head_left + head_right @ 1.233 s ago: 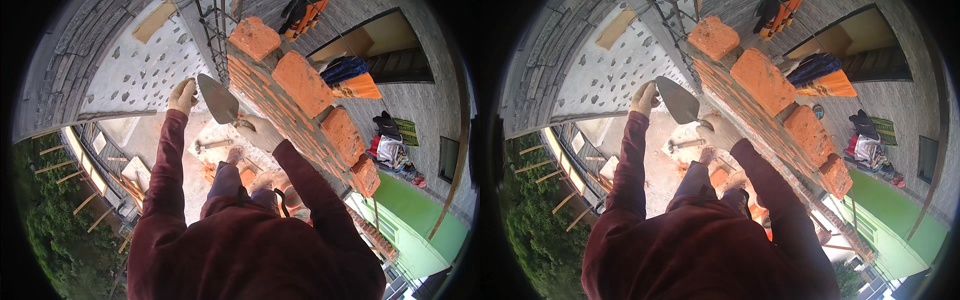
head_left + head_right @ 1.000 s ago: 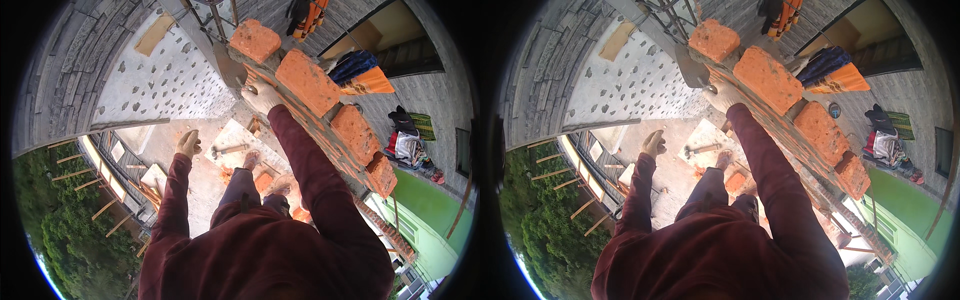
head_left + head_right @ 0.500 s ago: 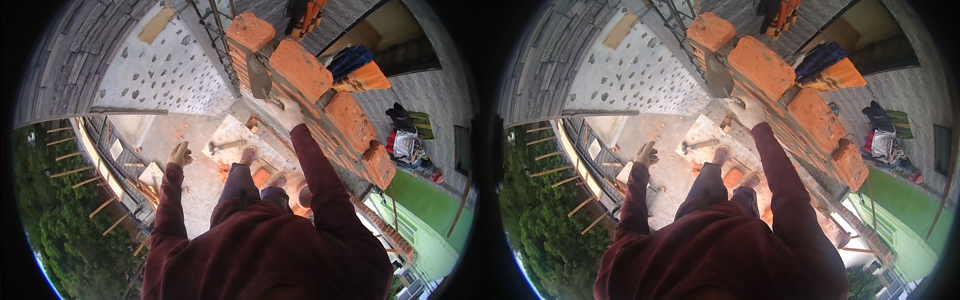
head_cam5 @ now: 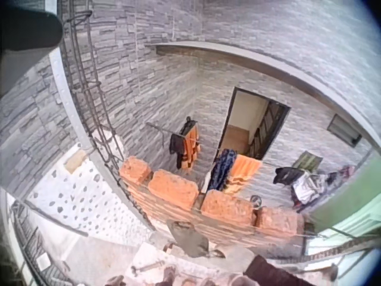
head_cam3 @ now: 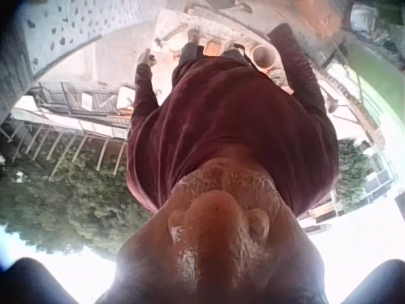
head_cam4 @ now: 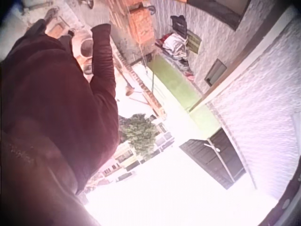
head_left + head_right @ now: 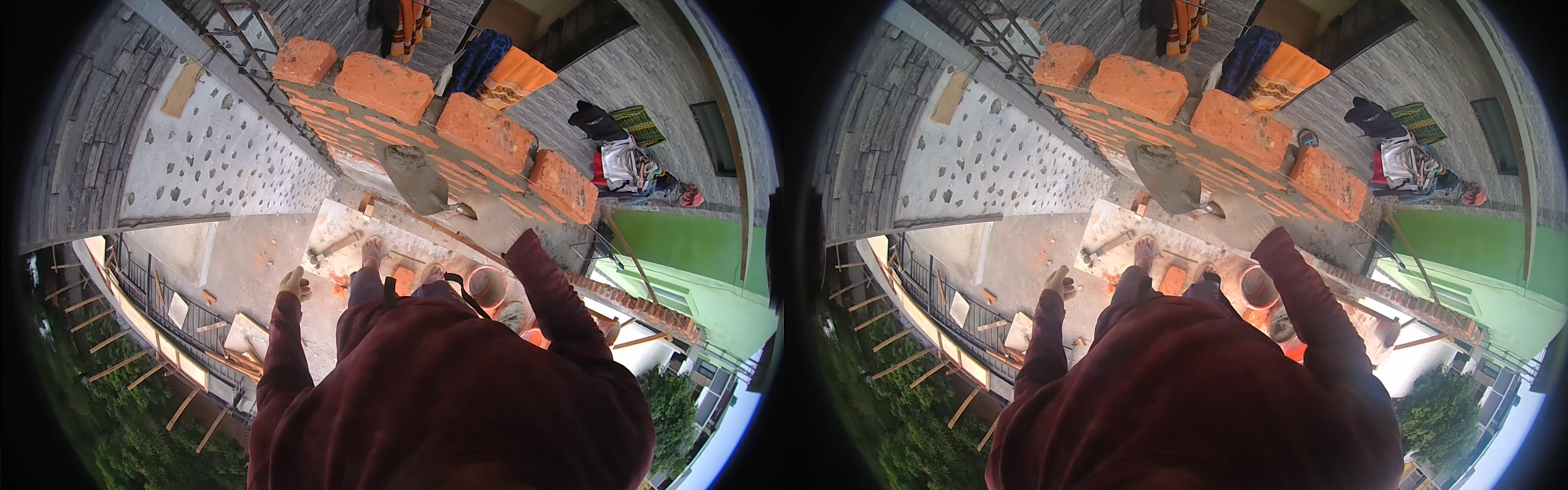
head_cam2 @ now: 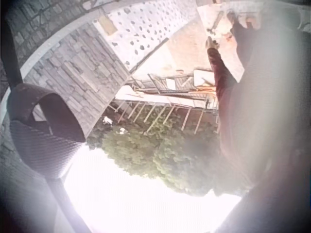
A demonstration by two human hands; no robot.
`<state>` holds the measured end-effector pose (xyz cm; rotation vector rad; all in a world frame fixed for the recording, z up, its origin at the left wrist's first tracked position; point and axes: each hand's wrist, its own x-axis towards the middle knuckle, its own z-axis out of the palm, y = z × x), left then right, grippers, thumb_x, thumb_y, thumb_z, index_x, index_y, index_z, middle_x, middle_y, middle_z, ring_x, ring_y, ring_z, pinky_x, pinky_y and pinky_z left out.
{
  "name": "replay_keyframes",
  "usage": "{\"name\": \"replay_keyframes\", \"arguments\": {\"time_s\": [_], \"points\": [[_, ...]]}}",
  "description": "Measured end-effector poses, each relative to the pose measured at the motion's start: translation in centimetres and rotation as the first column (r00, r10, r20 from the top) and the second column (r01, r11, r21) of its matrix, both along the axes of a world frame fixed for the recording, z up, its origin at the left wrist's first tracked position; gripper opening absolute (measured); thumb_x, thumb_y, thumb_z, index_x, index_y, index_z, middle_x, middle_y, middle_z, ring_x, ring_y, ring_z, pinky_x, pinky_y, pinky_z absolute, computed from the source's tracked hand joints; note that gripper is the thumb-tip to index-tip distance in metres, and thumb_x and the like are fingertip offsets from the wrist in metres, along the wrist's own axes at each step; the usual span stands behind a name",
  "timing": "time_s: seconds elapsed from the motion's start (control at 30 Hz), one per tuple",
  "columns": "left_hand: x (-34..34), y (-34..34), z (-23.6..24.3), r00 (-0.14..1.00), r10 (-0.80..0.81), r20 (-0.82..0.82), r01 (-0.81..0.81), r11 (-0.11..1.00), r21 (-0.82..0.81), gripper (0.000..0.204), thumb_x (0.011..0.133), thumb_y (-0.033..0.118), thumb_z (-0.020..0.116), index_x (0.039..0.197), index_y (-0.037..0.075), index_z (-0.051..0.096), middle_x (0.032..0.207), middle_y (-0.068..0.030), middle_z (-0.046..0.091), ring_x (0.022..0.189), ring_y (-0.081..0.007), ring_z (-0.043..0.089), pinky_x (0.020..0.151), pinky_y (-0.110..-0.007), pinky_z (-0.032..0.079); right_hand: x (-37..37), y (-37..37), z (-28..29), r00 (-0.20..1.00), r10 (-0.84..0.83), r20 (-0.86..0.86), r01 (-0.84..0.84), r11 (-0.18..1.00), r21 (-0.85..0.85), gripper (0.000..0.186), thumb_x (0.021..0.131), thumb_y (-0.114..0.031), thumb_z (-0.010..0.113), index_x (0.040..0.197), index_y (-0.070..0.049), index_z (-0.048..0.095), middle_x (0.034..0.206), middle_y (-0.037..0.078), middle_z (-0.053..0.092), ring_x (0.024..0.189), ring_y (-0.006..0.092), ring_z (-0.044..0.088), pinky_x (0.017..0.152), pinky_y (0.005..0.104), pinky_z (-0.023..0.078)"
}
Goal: The person lays red bricks onto a partially built wall using a trowel to apply mortar. They repeatedly pick up bricks, apply mortar to the top of the wall, place the bricks, and tap them into position.
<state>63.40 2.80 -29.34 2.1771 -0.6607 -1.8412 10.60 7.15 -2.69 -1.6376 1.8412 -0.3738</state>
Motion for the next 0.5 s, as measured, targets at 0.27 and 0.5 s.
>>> {"name": "replay_keyframes", "arguments": {"time_s": [0.27,0.5], "points": [[-4.2,-3.2,1.4,0.988,-0.106,-0.115,0.099,0.993,-0.065,0.046,0.1,0.043,0.066,0.125,0.005,0.062,0.093,-0.0094,0.063,0.059,-0.0169,0.06,0.055,-0.037,0.057,-1.2,-2.1,5.5,0.482,-0.451,0.751,0.244,0.893,0.379,0.037,0.099,-0.034,0.067,0.107,0.003,0.068,0.074,0.004,0.059,0.064,0.012,0.056,0.055,0.0297,0.044],[-2.2,-2.4,2.1,0.99,-0.125,-0.065,0.119,0.989,-0.092,0.05,0.099,0.046,0.067,0.131,0.008,0.062,0.099,-0.0105,0.067,0.061,-0.0172,0.063,0.056,-0.037,0.057,-0.7,-2.8,3.3,0.179,-0.457,0.871,0.253,0.877,0.408,0.045,0.111,-0.039,0.04,0.105,-0.001,0.063,0.069,0.0,0.053,0.05,0.0112,0.048,0.043,0.0266,0.039]]}}
